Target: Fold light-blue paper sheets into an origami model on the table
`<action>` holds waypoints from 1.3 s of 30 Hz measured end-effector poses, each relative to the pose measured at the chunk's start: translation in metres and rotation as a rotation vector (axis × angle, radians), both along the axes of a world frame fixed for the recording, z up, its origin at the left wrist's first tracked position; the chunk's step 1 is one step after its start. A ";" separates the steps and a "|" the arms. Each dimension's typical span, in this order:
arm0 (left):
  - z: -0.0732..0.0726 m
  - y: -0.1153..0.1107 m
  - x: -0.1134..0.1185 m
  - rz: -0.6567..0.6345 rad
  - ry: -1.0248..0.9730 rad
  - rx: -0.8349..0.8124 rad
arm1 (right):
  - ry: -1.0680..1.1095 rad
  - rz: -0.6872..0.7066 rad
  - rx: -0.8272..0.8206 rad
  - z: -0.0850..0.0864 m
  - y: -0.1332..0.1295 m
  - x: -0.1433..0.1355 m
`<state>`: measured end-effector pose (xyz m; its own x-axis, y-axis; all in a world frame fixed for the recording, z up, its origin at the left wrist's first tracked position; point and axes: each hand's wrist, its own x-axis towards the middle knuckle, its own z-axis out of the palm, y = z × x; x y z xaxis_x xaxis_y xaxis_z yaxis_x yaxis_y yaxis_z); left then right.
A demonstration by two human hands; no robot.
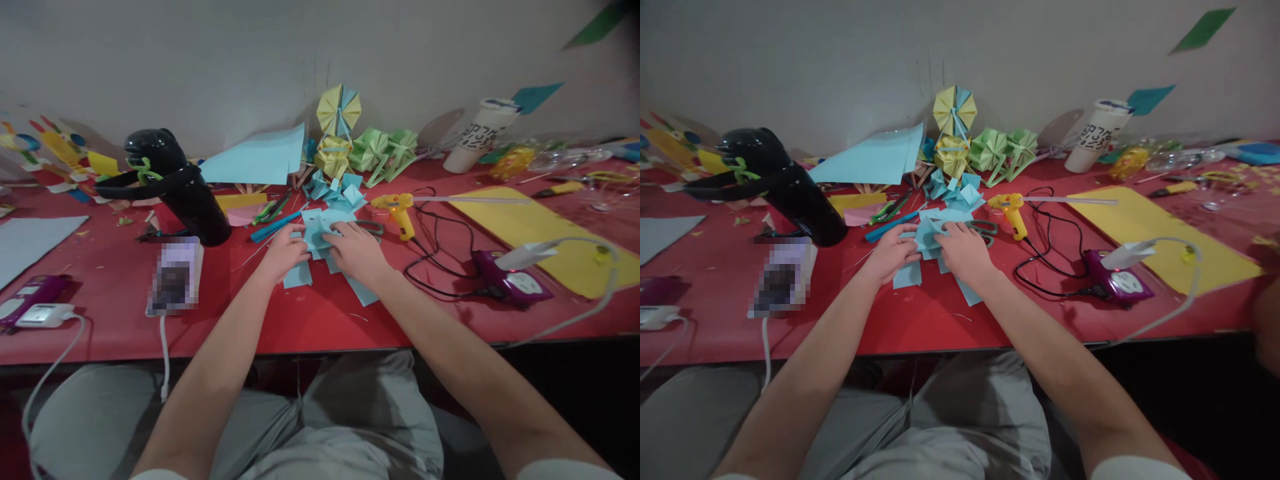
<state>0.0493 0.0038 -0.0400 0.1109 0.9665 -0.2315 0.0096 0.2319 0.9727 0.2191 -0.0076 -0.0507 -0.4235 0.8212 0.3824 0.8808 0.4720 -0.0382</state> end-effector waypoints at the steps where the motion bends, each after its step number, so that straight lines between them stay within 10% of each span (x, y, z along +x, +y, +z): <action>1: 0.000 0.000 0.001 0.018 -0.003 -0.009 | -0.015 -0.008 -0.001 0.000 -0.001 -0.002; 11: 0.001 -0.002 0.001 -0.002 0.010 -0.057 | 0.033 -0.013 -0.046 -0.001 0.001 -0.002; 22: 0.014 -0.005 -0.004 -0.150 -0.119 -0.129 | 0.620 0.334 -0.175 -0.002 0.016 0.019; 39: 0.009 -0.004 -0.006 -0.157 -0.007 -0.123 | 0.144 0.233 -0.041 0.005 0.007 0.016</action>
